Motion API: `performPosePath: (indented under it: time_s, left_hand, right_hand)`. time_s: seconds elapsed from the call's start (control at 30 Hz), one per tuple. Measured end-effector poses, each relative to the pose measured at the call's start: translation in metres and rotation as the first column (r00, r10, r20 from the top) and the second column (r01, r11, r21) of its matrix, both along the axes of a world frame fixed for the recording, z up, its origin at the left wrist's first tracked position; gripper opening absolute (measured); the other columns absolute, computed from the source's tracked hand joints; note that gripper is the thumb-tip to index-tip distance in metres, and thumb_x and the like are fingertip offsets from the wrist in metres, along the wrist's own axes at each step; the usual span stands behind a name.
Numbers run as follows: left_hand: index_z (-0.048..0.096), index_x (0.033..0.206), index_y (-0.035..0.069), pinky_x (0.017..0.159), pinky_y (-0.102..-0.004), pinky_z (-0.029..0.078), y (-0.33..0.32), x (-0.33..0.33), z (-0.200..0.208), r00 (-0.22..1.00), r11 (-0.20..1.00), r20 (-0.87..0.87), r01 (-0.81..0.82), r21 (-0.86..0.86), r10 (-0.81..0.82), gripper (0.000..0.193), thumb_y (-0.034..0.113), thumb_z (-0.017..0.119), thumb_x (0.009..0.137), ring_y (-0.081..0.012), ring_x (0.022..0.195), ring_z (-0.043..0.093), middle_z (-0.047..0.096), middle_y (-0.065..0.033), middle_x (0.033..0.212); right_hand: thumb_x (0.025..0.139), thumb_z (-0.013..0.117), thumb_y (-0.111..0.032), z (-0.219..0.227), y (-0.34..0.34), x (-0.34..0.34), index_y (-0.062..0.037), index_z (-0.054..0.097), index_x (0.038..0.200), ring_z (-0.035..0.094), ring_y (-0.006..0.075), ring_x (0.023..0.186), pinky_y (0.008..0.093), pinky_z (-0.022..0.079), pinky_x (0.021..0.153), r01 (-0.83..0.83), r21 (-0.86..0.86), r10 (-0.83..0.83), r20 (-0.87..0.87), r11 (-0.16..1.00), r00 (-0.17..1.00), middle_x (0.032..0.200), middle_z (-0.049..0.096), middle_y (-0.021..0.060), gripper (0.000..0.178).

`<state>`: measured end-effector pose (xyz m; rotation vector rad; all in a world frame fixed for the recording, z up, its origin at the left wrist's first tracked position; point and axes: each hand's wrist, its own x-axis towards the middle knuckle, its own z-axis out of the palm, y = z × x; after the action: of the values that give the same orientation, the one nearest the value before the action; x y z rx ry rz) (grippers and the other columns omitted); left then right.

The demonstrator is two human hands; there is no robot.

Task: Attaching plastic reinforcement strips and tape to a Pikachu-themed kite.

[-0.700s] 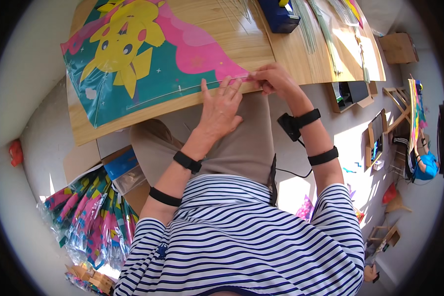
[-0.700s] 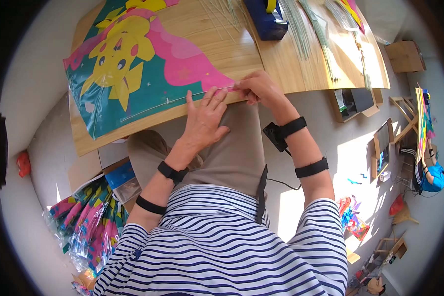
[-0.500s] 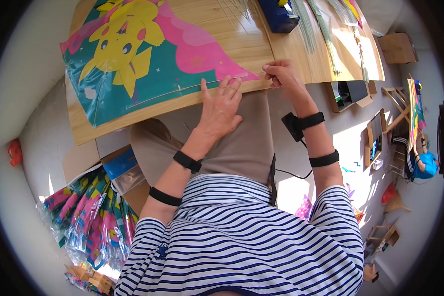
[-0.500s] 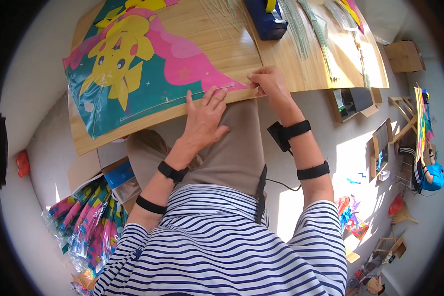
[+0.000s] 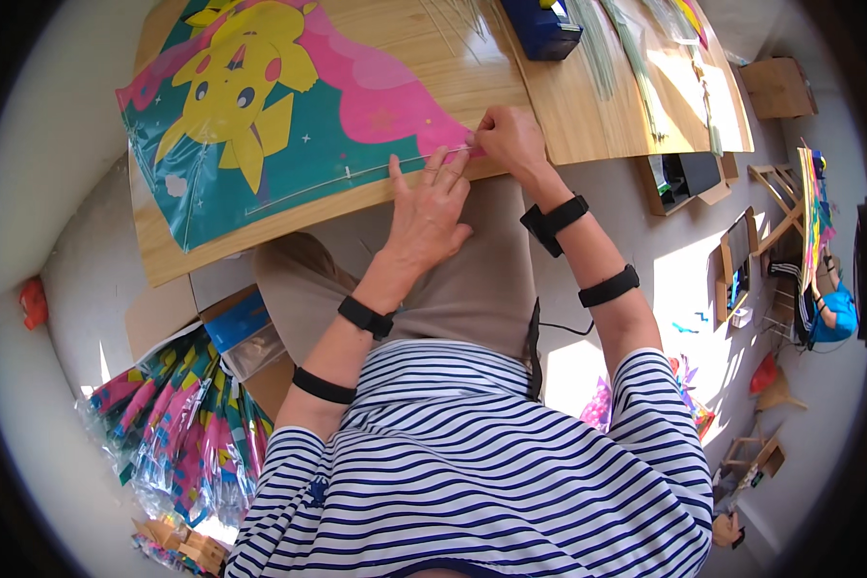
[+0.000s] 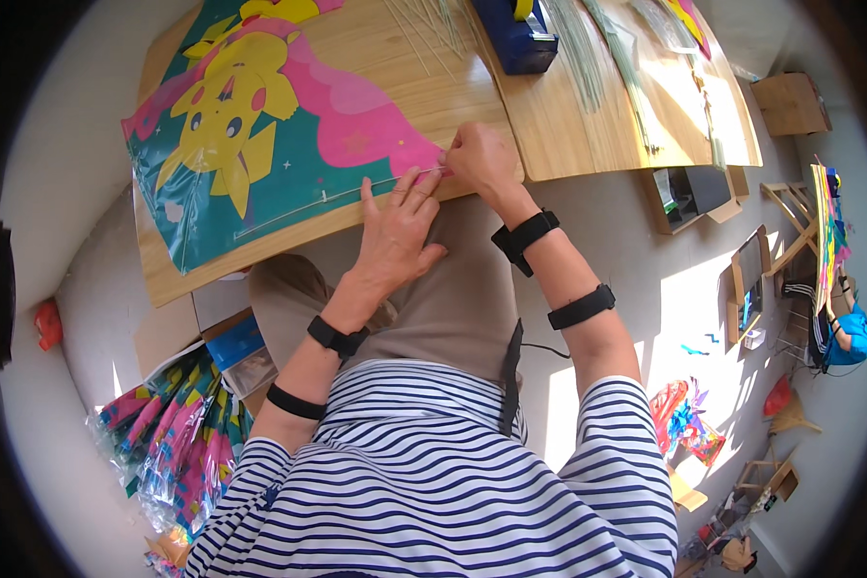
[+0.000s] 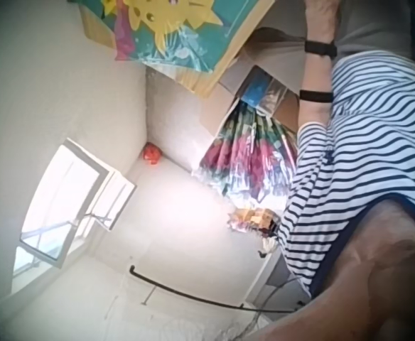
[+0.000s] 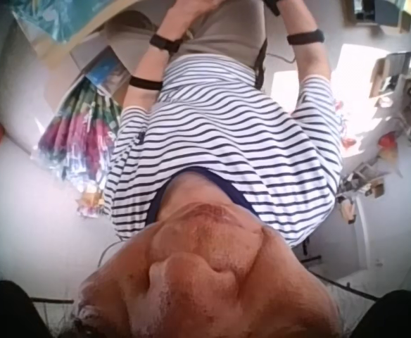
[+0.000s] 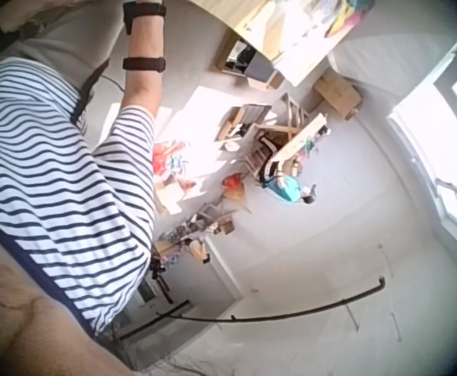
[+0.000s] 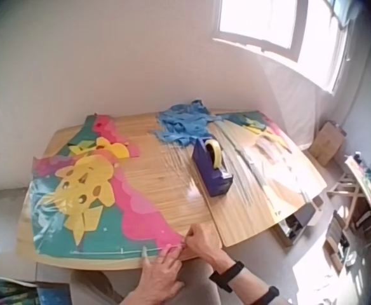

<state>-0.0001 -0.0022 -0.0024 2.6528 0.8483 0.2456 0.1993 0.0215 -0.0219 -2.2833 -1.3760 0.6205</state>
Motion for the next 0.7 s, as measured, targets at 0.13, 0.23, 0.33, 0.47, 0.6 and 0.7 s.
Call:
performPosePath:
  time_s: [0.13,0.23,0.33,0.47,0.6,0.7]
  left_hand:
    - [0.060,0.115,0.005,0.110,-0.0749,0.019,-0.001,0.001,0.000,1.000,1.000,-0.007,-0.003,-0.017,0.003,0.059,0.030,0.083,0.068,-0.0282,0.146,0.032,0.041,-0.0071,0.154]
    - [0.060,0.115,0.005,0.110,-0.0748,0.018,-0.001,0.001,0.001,1.000,1.000,0.004,-0.003,-0.008,0.003,0.058,0.030,0.083,0.068,-0.0281,0.147,0.032,0.041,-0.0073,0.154]
    - [0.060,0.116,0.004,0.111,-0.0746,0.018,-0.002,0.001,0.000,1.000,1.000,0.010,-0.004,-0.001,0.004,0.058,0.029,0.082,0.068,-0.0282,0.147,0.031,0.042,-0.0074,0.154]
    - [0.060,0.118,0.004,0.111,-0.0744,0.018,-0.001,0.002,0.000,1.000,1.000,0.012,-0.005,-0.009,0.005,0.060,0.029,0.082,0.068,-0.0283,0.147,0.031,0.041,-0.0069,0.154]
    - [0.059,0.119,0.004,0.111,-0.0741,0.018,-0.002,0.000,0.000,1.000,1.000,0.020,-0.010,-0.015,0.011,0.061,0.028,0.082,0.068,-0.0282,0.147,0.030,0.041,-0.0065,0.154]
    - [0.059,0.119,0.004,0.111,-0.0741,0.018,-0.001,0.000,0.001,1.000,1.000,0.016,-0.003,-0.024,0.004,0.060,0.028,0.083,0.068,-0.0282,0.147,0.030,0.041,-0.0064,0.154]
  right_hand:
    - [0.070,0.080,-0.027,0.002,0.002,0.001,-0.0065,0.073,0.078,0.070,0.0362,0.085,0.0447,0.054,0.074,0.008,-0.030,-0.007,0.023,1.000,1.000,0.084,0.072,0.0175,0.023]
    - [0.069,0.082,-0.028,0.001,-0.001,0.000,-0.0062,0.073,0.079,0.070,0.0357,0.085,0.0447,0.054,0.074,0.009,0.009,-0.010,0.019,1.000,1.000,0.083,0.072,0.0176,0.026]
    - [0.068,0.082,-0.027,-0.010,-0.002,0.013,-0.0061,0.073,0.079,0.070,0.0354,0.084,0.0447,0.054,0.074,-0.003,0.069,0.009,-0.091,0.998,0.996,0.083,0.072,0.0173,0.025]
    - [0.069,0.078,-0.024,-0.010,-0.008,0.025,-0.0067,0.073,0.078,0.070,0.0356,0.084,0.0444,0.054,0.075,-0.044,0.059,0.054,-0.176,0.997,0.983,0.083,0.072,0.0160,0.020]
    - [0.069,0.074,-0.020,0.001,-0.010,0.012,-0.0081,0.074,0.078,0.070,0.0354,0.084,0.0440,0.054,0.076,-0.076,0.014,0.077,-0.079,0.997,0.994,0.082,0.072,0.0153,0.015]
    - [0.069,0.071,-0.016,-0.001,-0.006,0.017,-0.0091,0.074,0.079,0.070,0.0354,0.085,0.0441,0.054,0.076,-0.109,-0.014,0.107,-0.066,0.994,0.992,0.082,0.072,0.0154,0.012]
